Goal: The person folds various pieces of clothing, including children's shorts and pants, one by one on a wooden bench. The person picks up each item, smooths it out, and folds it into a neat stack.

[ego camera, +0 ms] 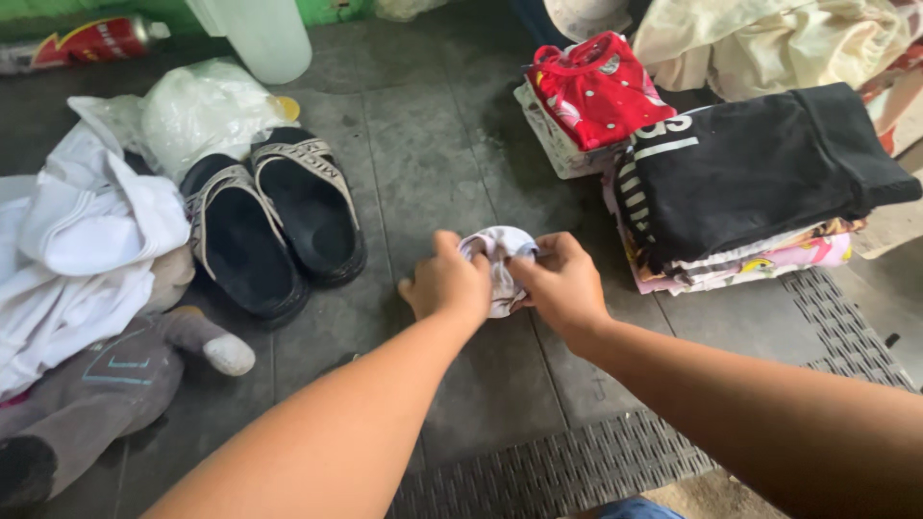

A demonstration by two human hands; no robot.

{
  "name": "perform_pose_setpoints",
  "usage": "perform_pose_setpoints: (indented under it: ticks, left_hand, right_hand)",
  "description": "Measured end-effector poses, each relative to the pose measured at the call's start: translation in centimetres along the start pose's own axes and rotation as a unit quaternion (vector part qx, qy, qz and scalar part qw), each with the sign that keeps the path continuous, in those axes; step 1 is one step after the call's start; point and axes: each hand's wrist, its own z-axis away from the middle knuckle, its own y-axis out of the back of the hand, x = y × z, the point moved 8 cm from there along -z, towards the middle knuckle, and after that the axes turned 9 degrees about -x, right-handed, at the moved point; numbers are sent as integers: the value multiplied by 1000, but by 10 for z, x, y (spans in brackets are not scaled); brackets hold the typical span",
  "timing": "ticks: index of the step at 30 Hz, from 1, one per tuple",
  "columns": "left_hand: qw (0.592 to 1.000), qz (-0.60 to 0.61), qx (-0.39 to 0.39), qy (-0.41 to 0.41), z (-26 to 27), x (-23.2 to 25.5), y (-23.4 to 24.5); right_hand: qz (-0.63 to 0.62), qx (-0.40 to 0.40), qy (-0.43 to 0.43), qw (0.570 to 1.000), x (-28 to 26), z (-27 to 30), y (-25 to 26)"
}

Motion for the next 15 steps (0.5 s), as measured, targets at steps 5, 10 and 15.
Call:
perform_pose_setpoints:
  ticks: [5, 10, 15]
  left_hand:
    - [935, -51, 103, -335, 33, 41, 25]
    - [873, -91, 18, -479, 61, 53, 0]
    - [898, -257, -65, -351, 32, 62, -20]
  right_hand:
    - [37, -34, -16, 999, 0, -10, -3]
    - [-54, -51, -67, 995, 16, -17, 8]
    - [93, -31, 85, 992, -6, 2, 1]
